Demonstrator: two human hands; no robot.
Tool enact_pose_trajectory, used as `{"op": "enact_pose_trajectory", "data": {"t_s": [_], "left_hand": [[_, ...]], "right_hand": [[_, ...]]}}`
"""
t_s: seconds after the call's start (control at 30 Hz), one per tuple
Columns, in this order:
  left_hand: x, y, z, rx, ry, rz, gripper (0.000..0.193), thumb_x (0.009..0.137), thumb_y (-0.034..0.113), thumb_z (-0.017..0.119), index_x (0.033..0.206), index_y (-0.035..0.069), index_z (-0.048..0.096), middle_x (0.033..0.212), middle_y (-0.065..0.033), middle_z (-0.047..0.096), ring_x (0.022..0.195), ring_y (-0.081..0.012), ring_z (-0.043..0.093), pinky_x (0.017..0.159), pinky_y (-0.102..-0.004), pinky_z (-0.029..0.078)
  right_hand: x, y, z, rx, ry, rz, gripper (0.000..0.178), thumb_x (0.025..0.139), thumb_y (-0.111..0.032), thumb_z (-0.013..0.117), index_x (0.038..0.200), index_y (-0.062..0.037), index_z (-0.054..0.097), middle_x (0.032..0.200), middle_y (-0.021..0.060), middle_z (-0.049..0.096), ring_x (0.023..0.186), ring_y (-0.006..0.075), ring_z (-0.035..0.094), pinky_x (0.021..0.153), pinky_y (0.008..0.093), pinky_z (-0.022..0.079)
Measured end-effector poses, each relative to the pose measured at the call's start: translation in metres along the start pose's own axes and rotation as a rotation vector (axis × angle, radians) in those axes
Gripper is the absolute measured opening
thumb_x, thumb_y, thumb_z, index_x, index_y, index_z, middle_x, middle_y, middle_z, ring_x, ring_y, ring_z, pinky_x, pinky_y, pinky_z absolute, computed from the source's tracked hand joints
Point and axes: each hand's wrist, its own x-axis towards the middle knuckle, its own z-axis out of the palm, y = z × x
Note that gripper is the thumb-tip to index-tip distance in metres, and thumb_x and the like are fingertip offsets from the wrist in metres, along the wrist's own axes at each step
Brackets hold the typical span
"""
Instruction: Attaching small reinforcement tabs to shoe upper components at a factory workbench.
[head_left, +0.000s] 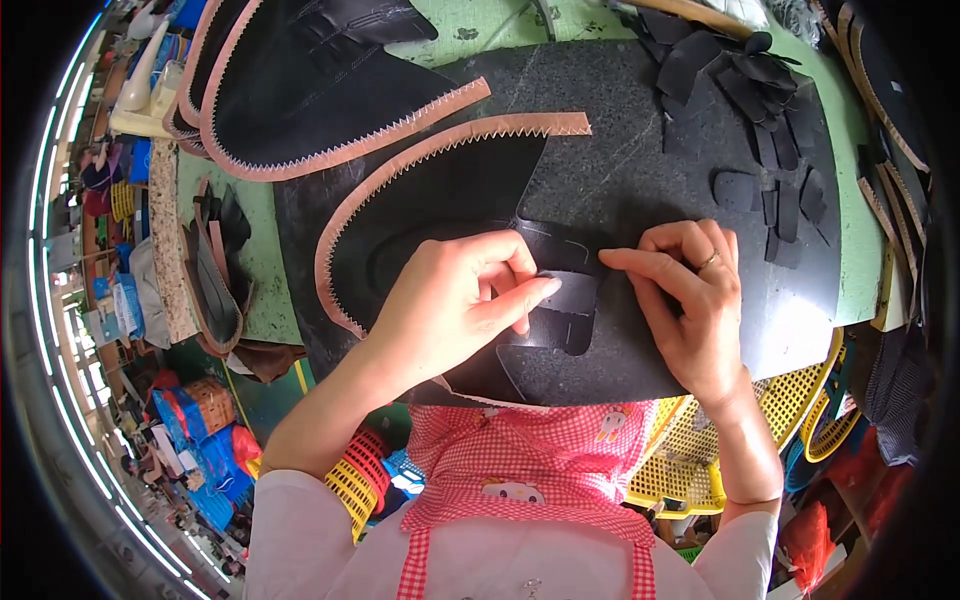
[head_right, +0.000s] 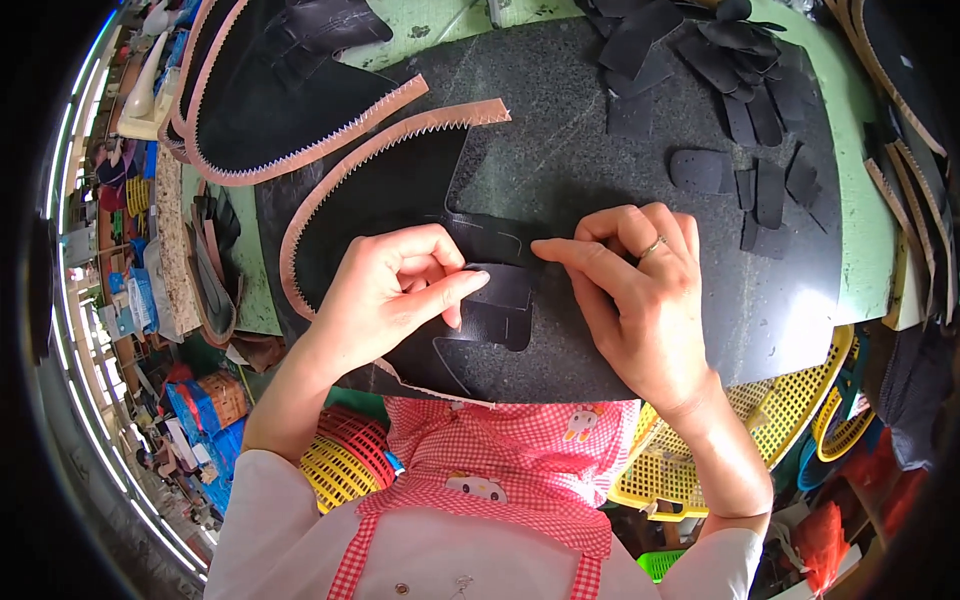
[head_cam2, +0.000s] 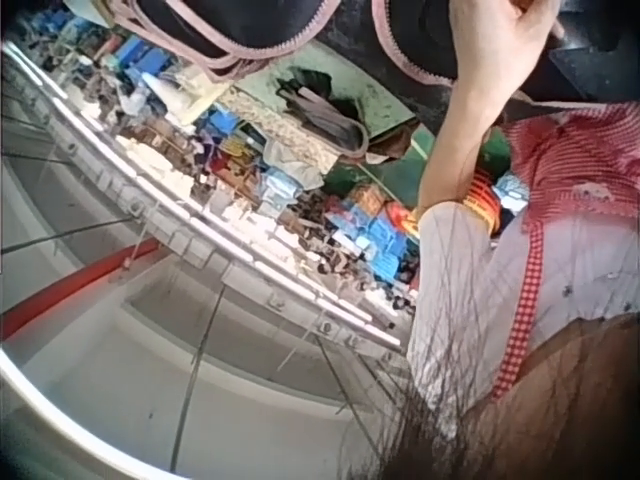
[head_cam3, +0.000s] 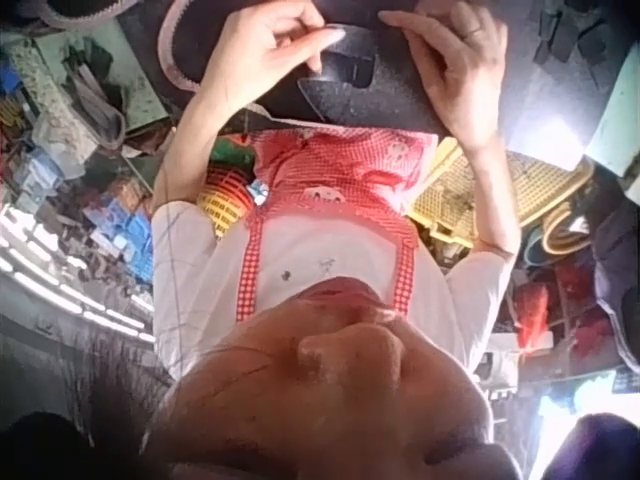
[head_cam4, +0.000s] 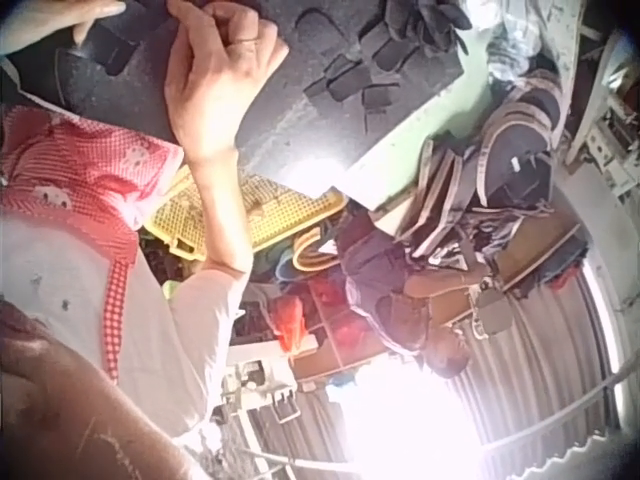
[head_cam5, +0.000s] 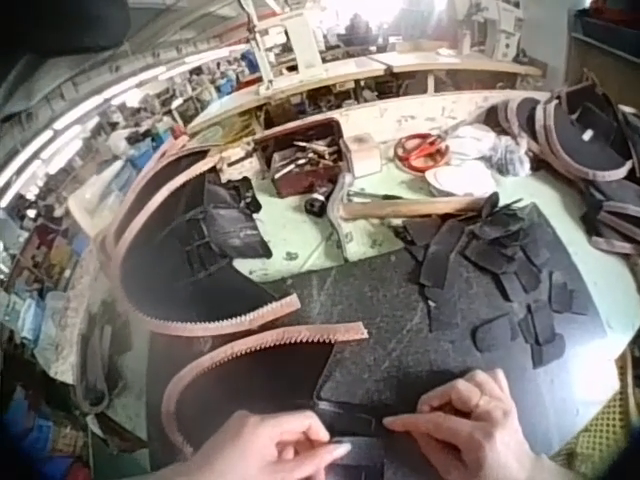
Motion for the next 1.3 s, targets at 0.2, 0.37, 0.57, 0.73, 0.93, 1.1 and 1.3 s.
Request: {"op": "enact_pose_trajectory", "data": {"t_s": [0.2, 0.37, 0.57, 0.73, 0.93, 1.1, 1.3], "left_hand": [[-0.0008, -0.0007, 0.0029, -0.008, 0.013, 0.028, 0.013, 0.096, 0.005, 0.073, 0.086, 0.000, 0.066, 0.069, 0.0008, 0.066, 0.064, -0.0014, 0.065, 0.053, -0.0164, 0.042], [-0.0008, -0.0013, 0.0036, 0.064, 0.048, 0.073, 0.014, 0.094, 0.005, 0.075, 0.083, 0.001, 0.068, 0.069, 0.0005, 0.068, 0.061, -0.0001, 0.065, 0.049, -0.0156, 0.040], [-0.0010, -0.0025, 0.0055, 0.113, 0.071, 0.111, 0.014, 0.093, 0.005, 0.076, 0.083, 0.001, 0.068, 0.070, -0.0002, 0.069, 0.060, -0.0004, 0.065, 0.048, -0.0159, 0.039], [-0.0018, -0.0041, 0.0074, 0.088, 0.092, 0.100, 0.014, 0.094, 0.006, 0.076, 0.083, 0.001, 0.068, 0.069, 0.0000, 0.069, 0.058, 0.0018, 0.061, 0.047, -0.0155, 0.036], [-0.0031, -0.0001, 0.0060, 0.061, 0.076, 0.042, 0.015, 0.094, 0.007, 0.075, 0.083, 0.001, 0.068, 0.068, 0.0003, 0.069, 0.056, 0.0033, 0.057, 0.046, -0.0154, 0.035], [-0.0027, -0.0057, 0.0089, 0.087, 0.097, 0.077, 0.015, 0.094, 0.007, 0.076, 0.083, 0.001, 0.069, 0.069, 0.0004, 0.069, 0.058, 0.0017, 0.062, 0.047, -0.0153, 0.037], [-0.0033, -0.0063, 0.0086, 0.110, 0.082, 0.088, 0.013, 0.094, 0.006, 0.076, 0.084, 0.000, 0.069, 0.071, -0.0005, 0.069, 0.062, -0.0015, 0.067, 0.048, -0.0160, 0.040]], "right_hand": [[-0.0008, 0.0007, 0.0027, 0.007, 0.013, -0.001, 0.028, 0.076, -0.003, 0.077, 0.101, -0.0158, 0.080, 0.093, -0.0017, 0.062, 0.087, 0.0194, 0.057, 0.083, 0.0350, 0.041], [0.0007, 0.0008, 0.0019, -0.010, 0.016, -0.013, 0.030, 0.075, -0.002, 0.077, 0.101, -0.0160, 0.081, 0.093, -0.0017, 0.062, 0.088, 0.0192, 0.058, 0.083, 0.0348, 0.041], [-0.0001, 0.0011, 0.0028, -0.015, 0.022, -0.014, 0.030, 0.075, -0.002, 0.077, 0.101, -0.0162, 0.081, 0.094, -0.0015, 0.063, 0.089, 0.0194, 0.058, 0.083, 0.0346, 0.041], [-0.0008, 0.0014, 0.0029, -0.018, 0.019, -0.017, 0.030, 0.075, -0.001, 0.077, 0.101, -0.0161, 0.081, 0.094, -0.0014, 0.063, 0.089, 0.0192, 0.058, 0.083, 0.0347, 0.041], [0.0000, 0.0011, 0.0033, -0.018, 0.025, -0.017, 0.030, 0.076, -0.001, 0.077, 0.101, -0.0160, 0.081, 0.094, -0.0012, 0.063, 0.089, 0.0192, 0.058, 0.083, 0.0347, 0.041], [0.0005, -0.0001, 0.0020, -0.022, 0.021, -0.020, 0.029, 0.076, -0.001, 0.077, 0.101, -0.0158, 0.081, 0.094, -0.0013, 0.062, 0.088, 0.0193, 0.058, 0.083, 0.0345, 0.041], [-0.0001, -0.0015, 0.0023, -0.006, 0.022, -0.016, 0.027, 0.077, -0.003, 0.078, 0.100, -0.0153, 0.080, 0.094, -0.0010, 0.063, 0.089, 0.0199, 0.058, 0.084, 0.0352, 0.041]]}}
